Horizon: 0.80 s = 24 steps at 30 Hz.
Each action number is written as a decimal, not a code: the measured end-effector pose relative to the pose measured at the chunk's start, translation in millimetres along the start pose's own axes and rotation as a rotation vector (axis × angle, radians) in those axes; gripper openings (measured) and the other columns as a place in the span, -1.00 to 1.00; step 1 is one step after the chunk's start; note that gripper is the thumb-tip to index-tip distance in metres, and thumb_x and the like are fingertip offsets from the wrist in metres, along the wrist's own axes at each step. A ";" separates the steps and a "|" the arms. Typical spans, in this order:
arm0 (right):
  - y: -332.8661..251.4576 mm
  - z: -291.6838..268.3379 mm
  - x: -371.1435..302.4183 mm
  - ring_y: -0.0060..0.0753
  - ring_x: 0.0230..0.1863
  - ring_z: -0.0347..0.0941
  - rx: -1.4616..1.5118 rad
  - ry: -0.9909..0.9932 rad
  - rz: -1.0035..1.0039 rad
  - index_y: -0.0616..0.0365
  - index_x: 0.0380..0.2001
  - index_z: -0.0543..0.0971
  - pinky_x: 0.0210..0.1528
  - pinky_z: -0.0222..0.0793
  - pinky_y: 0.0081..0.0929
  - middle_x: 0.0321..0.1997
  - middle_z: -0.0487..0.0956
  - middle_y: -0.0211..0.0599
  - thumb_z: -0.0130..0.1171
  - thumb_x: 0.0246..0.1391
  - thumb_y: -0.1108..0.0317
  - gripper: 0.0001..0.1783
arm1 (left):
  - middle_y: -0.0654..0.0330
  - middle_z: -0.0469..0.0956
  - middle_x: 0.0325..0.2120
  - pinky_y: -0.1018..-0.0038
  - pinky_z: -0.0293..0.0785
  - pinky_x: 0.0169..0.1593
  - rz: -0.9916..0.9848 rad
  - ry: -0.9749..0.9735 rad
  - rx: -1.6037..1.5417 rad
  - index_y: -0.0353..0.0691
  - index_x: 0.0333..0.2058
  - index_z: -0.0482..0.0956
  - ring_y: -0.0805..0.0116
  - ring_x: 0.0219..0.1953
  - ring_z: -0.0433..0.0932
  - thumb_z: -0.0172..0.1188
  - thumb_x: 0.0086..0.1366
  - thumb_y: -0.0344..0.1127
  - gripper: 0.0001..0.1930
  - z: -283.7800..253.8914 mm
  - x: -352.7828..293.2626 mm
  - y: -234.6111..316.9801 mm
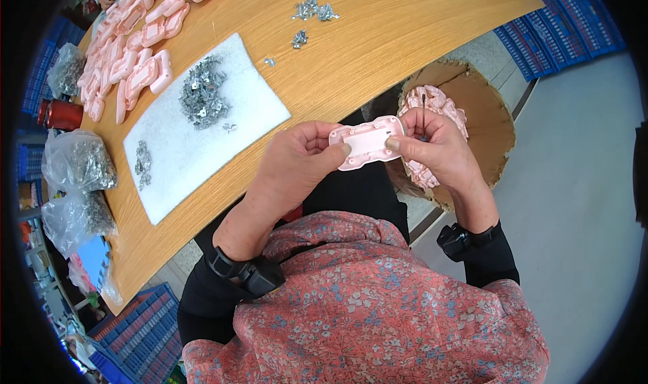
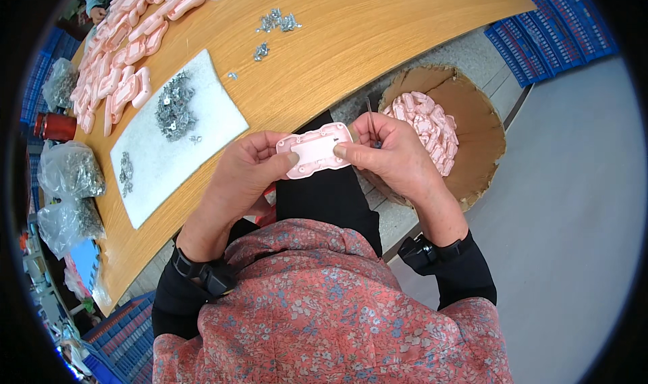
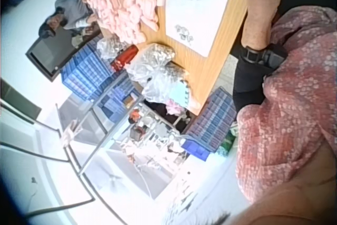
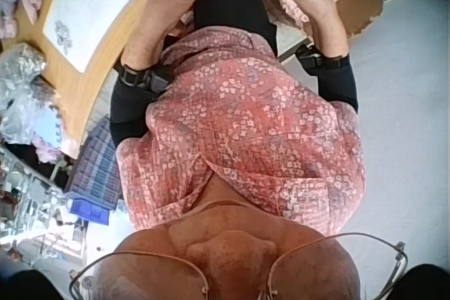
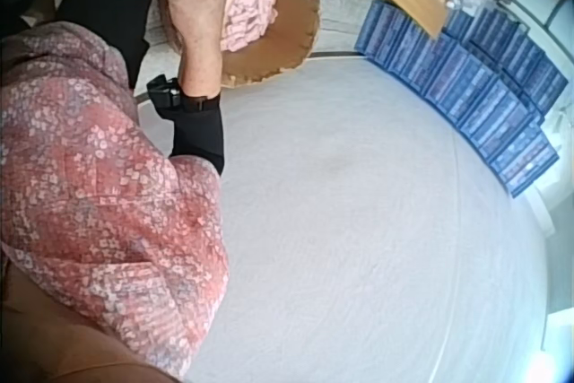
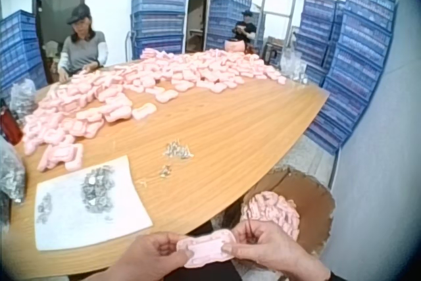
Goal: The person sits at a table and assembles small pink plastic components by inserting metal pins into them. They pick up a pink plastic piece, insert a metal pin from a pile on a white mat, and then place the assembled unit on the table. This process is repeated continuously.
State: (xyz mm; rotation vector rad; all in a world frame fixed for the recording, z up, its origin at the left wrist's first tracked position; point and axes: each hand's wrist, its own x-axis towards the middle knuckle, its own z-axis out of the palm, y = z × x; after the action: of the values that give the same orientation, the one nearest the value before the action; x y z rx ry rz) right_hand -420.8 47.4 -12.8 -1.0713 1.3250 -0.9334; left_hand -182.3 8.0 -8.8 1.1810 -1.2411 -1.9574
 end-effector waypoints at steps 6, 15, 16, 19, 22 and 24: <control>0.6 0.0 2.7 -0.83 -0.56 0.21 0.090 -0.019 0.053 0.16 -0.41 0.50 -0.56 0.09 -0.75 -0.55 0.40 -0.64 0.42 0.04 0.31 -0.73 | 0.07 0.64 -0.20 0.58 0.58 -0.19 -0.090 -0.003 -0.081 -0.46 0.02 0.50 0.44 -0.26 0.65 0.15 0.33 -0.41 -0.66 -2.6 -1.6 9.8; -2.0 -0.9 3.2 -0.82 -0.56 0.25 0.036 -0.026 0.059 0.15 -0.42 0.49 -0.56 0.11 -0.74 -0.55 0.43 -0.61 0.43 0.04 0.27 -0.71 | 0.02 0.64 -0.18 0.53 0.61 -0.13 -0.042 -0.017 -0.037 -0.49 0.03 0.49 0.37 -0.25 0.66 0.10 0.34 -0.34 -0.63 0.4 -0.8 9.2; -1.7 -2.1 2.6 -0.82 -0.56 0.26 0.040 -0.027 0.079 0.15 -0.41 0.50 -0.56 0.12 -0.74 -0.55 0.45 -0.60 0.43 0.04 0.27 -0.71 | 0.02 0.63 -0.18 0.53 0.60 -0.12 -0.053 -0.018 -0.021 -0.48 0.03 0.49 0.37 -0.23 0.66 0.08 0.36 -0.29 -0.61 0.3 -0.2 10.0; 0.9 -9.2 -0.1 -0.79 -0.56 0.30 0.048 -0.027 0.120 0.16 -0.38 0.51 -0.55 0.15 -0.75 -0.55 0.48 -0.55 0.43 0.04 0.25 -0.71 | 0.04 0.63 -0.17 0.51 0.57 -0.10 -0.062 -0.023 0.010 -0.46 0.04 0.49 0.35 -0.20 0.64 0.00 0.41 -0.16 -0.55 0.5 1.5 12.8; 1.5 -18.8 -4.4 -0.78 -0.56 0.33 0.065 -0.032 0.139 0.18 -0.33 0.53 -0.55 0.18 -0.77 -0.54 0.50 -0.52 0.42 0.05 0.25 -0.70 | 0.06 0.62 -0.18 0.49 0.56 -0.07 -0.040 -0.009 0.019 -0.44 0.05 0.49 0.35 -0.18 0.62 -0.07 0.44 -0.08 -0.50 5.0 -1.7 14.0; 6.7 -28.6 -8.2 -0.78 -0.56 0.35 0.100 -0.018 0.179 0.20 -0.30 0.54 -0.54 0.19 -0.79 -0.53 0.51 -0.52 0.41 0.06 0.25 -0.70 | 0.07 0.61 -0.19 0.48 0.55 -0.06 -0.050 -0.006 0.038 -0.44 0.06 0.49 0.36 -0.17 0.62 -0.09 0.44 -0.07 -0.50 3.2 0.4 6.8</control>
State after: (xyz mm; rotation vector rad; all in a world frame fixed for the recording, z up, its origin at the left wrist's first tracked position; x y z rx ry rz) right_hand -450.2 55.2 -15.6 -0.8671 1.3222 -0.8451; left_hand -185.4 6.2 -2.2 1.2366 -1.2680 -1.9826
